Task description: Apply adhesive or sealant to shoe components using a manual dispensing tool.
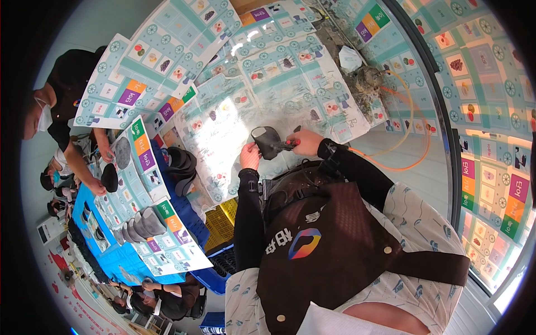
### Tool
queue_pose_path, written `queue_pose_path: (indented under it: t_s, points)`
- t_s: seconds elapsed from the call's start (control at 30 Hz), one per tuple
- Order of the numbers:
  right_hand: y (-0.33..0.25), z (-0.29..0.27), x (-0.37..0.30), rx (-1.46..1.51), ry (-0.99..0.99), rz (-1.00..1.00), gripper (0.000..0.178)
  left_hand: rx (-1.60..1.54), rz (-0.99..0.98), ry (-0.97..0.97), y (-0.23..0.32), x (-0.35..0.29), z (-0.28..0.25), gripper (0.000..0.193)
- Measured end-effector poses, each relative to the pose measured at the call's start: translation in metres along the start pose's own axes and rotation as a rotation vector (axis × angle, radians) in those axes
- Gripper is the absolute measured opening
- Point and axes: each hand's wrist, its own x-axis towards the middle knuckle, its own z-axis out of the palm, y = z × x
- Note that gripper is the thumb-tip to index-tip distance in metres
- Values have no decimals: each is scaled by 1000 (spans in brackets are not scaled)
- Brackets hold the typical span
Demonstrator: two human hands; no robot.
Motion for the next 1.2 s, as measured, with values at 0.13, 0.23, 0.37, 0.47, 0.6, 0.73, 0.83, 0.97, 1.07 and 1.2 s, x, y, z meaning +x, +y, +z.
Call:
queue_pose_path:
  t_s: [0.13,0.23,0.37,0.47,0.6,0.73,0.83,0.97,1.07,1.2]
  points:
    - [-4,-3,1,-118,-136,22,31,-4,-15,-3,-2,1,-2,38]
    - [7,2,1,-38,38,20,31,-1,-6,-6,2,2,1,38]
    - [2,0,4,-4,120,40,31,-8,3,-2,2,1,0,37]
    - [1,1,2,-6,73,2,30,5,-13,7,2,0,0,38]
    - [-2,-2,2,-91,-75,12,30,15,-13,25,4,-2,2,37]
    - [3,-1,2,-43,34,35,32,21,5,25,3,-2,2,36]
    - [7,1,3,34,174,49,28,26,3,27,3,0,2,35]
    - [7,1,2,-33,-26,21,28,71,13,41,3,-3,-1,35]
    - [17,1,3,-125,-60,43,27,41,33,7,12,-7,8,38]
    - [13,0,0,-122,179,79,25,90,52,1,17,-12,11,43]
